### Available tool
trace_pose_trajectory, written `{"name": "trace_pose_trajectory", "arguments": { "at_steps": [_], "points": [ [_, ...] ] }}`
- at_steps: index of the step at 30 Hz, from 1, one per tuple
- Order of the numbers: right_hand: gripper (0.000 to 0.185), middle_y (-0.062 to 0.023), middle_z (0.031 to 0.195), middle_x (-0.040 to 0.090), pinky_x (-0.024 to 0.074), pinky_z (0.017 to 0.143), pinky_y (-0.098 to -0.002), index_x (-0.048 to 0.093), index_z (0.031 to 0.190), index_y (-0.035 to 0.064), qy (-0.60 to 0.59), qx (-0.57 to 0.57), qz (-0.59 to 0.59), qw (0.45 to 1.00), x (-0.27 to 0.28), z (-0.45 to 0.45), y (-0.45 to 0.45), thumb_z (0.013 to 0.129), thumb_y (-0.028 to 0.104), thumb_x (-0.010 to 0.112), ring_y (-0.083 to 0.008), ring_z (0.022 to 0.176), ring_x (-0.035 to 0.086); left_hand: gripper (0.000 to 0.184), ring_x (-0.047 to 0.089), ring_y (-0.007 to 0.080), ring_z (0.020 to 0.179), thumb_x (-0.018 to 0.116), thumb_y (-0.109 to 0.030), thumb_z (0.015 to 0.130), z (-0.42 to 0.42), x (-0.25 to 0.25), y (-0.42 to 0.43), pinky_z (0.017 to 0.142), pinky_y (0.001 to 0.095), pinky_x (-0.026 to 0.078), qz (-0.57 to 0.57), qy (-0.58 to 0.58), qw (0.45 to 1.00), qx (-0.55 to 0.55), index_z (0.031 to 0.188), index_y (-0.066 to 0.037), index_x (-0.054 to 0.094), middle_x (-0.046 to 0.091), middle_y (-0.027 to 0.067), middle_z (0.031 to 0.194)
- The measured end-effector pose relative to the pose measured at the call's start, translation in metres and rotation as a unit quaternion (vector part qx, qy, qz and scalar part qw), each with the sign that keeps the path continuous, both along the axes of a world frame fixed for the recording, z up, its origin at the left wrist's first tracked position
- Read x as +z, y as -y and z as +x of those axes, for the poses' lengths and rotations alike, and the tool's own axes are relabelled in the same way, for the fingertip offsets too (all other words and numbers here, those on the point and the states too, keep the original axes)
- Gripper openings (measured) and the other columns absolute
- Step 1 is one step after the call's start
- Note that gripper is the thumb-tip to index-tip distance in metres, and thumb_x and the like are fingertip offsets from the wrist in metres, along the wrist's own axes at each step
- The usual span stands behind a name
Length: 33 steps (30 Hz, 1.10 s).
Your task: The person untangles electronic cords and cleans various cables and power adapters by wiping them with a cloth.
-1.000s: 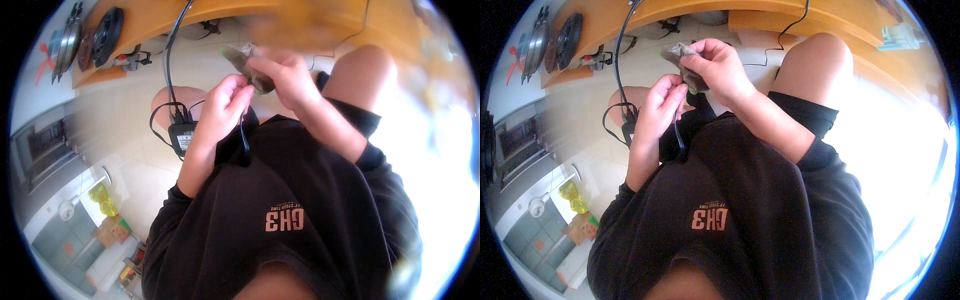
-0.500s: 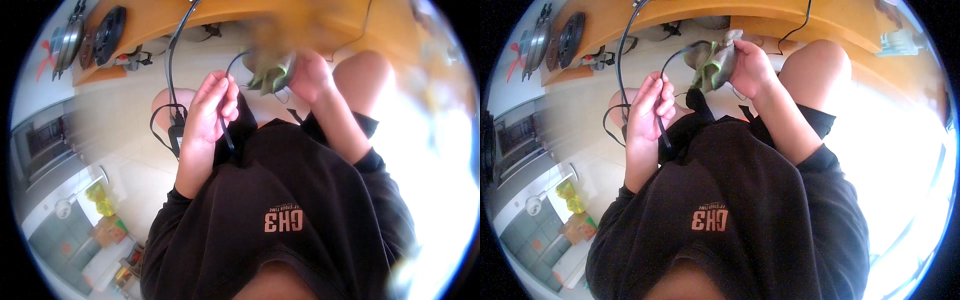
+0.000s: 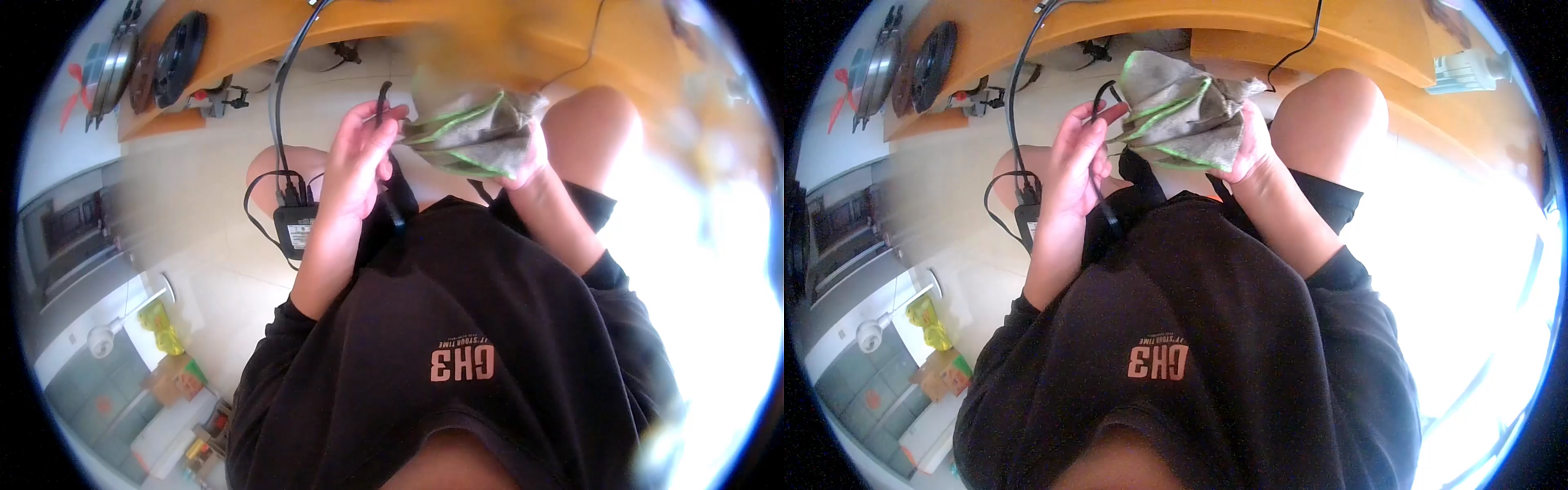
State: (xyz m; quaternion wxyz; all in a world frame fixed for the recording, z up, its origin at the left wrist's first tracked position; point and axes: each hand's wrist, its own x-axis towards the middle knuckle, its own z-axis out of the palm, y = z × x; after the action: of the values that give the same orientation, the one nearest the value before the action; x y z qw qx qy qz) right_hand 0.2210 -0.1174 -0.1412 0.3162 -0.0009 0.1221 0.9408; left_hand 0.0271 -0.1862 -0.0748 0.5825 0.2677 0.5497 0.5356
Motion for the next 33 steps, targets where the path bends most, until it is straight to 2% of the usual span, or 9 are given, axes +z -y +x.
{"name": "trace_pose_trajectory", "arguments": {
  "at_steps": [4, 7, 13, 15, 16, 20, 23, 29, 33],
  "points": [
    [0.047, -0.0186, 0.118, 0.053, 0.0399, 0.093, -0.0518, 0.048, 0.12, 0.0008, 0.059, 0.023, 0.009, 0.998, -0.002, -0.006, 0.003, 0.09, 0.037, 0.041, -0.035, 0.106, 0.052, 0.038, 0.041, 0.0019, 0.053, 0.062, -0.016, 0.084, 0.002, -0.01, 0.003, 0.048, 0.0182, 0.036, 0.018, -0.008, 1.0, -0.021, 0.115, -0.004, 0.045, 0.057, -0.0008, 0.082],
    [0.045, -0.0213, 0.117, 0.053, 0.0433, 0.092, -0.0523, 0.046, 0.121, 0.0006, 0.134, 0.058, 0.054, 0.988, -0.013, -0.016, 0.005, 0.09, 0.033, 0.046, -0.0347, 0.103, 0.055, 0.037, 0.051, 0.0046, 0.067, 0.067, -0.014, 0.079, -0.002, -0.008, 0.002, 0.052, 0.0161, 0.038, 0.012, -0.006, 1.0, 0.007, 0.11, -0.005, 0.049, 0.061, 0.0036, 0.092],
    [0.045, -0.0205, 0.118, 0.052, 0.0443, 0.09, -0.0514, 0.046, 0.121, 0.0022, 0.047, 0.071, -0.031, 0.996, -0.004, -0.025, 0.019, 0.089, 0.034, 0.047, -0.0328, 0.104, 0.055, 0.027, 0.058, 0.0121, 0.077, 0.058, -0.007, 0.083, -0.005, 0.002, -0.002, 0.065, 0.0216, 0.046, 0.038, -0.05, 0.998, 0.017, 0.109, -0.004, 0.05, 0.061, 0.0076, 0.096],
    [0.045, -0.0196, 0.119, 0.051, 0.0441, 0.09, -0.0515, 0.046, 0.122, 0.0035, 0.038, 0.056, -0.03, 0.997, -0.006, -0.024, 0.02, 0.089, 0.035, 0.047, -0.0322, 0.104, 0.055, 0.025, 0.057, 0.0107, 0.069, 0.058, -0.004, 0.083, -0.005, 0.0, -0.001, 0.06, 0.0219, 0.046, 0.035, -0.044, 0.998, -0.034, 0.107, -0.002, 0.052, 0.06, 0.007, 0.092],
    [0.039, -0.0165, 0.108, 0.057, 0.0485, 0.082, -0.0495, 0.051, 0.112, 0.0042, 0.132, 0.061, -0.075, 0.987, 0.022, -0.03, 0.021, 0.089, 0.035, 0.049, -0.0287, 0.094, 0.058, 0.024, 0.056, 0.0102, 0.067, 0.058, -0.003, 0.083, -0.003, 0.0, 0.001, 0.059, 0.0216, 0.046, 0.023, -0.053, 0.997, -0.058, 0.106, -0.002, 0.052, 0.06, 0.0069, 0.09],
    [0.023, -0.0062, 0.081, 0.056, 0.0503, 0.064, -0.0391, 0.053, 0.09, 0.0064, 0.26, 0.055, 0.084, 0.961, 0.033, -0.043, 0.029, 0.087, 0.029, 0.057, -0.0193, 0.072, 0.057, 0.017, 0.056, 0.0071, 0.064, 0.055, 0.003, 0.082, 0.009, -0.009, 0.004, 0.057, 0.0197, 0.046, 0.026, -0.16, 0.981, -0.108, 0.099, 0.003, 0.054, 0.058, 0.0038, 0.08],
    [0.019, -0.0039, 0.082, 0.058, 0.0501, 0.064, -0.0314, 0.054, 0.093, 0.0049, 0.312, 0.026, 0.114, 0.943, 0.036, -0.048, 0.033, 0.089, 0.024, 0.055, -0.014, 0.073, 0.057, 0.012, 0.055, 0.0058, 0.065, 0.051, 0.004, 0.084, 0.005, -0.018, 0.009, 0.055, 0.0193, 0.045, 0.067, -0.235, 0.959, -0.145, 0.096, 0.003, 0.054, 0.057, 0.002, 0.08],
    [0.018, -0.0047, 0.083, 0.059, 0.0495, 0.063, -0.0312, 0.055, 0.094, 0.0025, 0.342, 0.052, 0.173, 0.922, 0.035, -0.053, 0.027, 0.09, 0.02, 0.054, -0.0128, 0.073, 0.057, 0.005, 0.055, 0.006, 0.063, 0.054, 0.002, 0.082, -0.006, -0.014, 0.021, 0.056, 0.0206, 0.045, 0.076, -0.302, 0.942, -0.122, 0.087, 0.002, 0.056, 0.059, 0.0031, 0.072],
    [0.017, -0.007, 0.083, 0.059, 0.05, 0.064, -0.0347, 0.056, 0.09, 0.0002, 0.343, -0.024, 0.046, 0.938, 0.02, -0.058, 0.005, 0.089, 0.017, 0.054, -0.0175, 0.073, 0.058, 0.006, 0.054, 0.0057, 0.057, 0.059, -0.003, 0.082, -0.008, 0.016, 0.031, 0.054, 0.0208, 0.043, 0.028, -0.335, 0.933, -0.125, 0.081, 0.002, 0.057, 0.06, 0.0033, 0.065]
  ]
}}
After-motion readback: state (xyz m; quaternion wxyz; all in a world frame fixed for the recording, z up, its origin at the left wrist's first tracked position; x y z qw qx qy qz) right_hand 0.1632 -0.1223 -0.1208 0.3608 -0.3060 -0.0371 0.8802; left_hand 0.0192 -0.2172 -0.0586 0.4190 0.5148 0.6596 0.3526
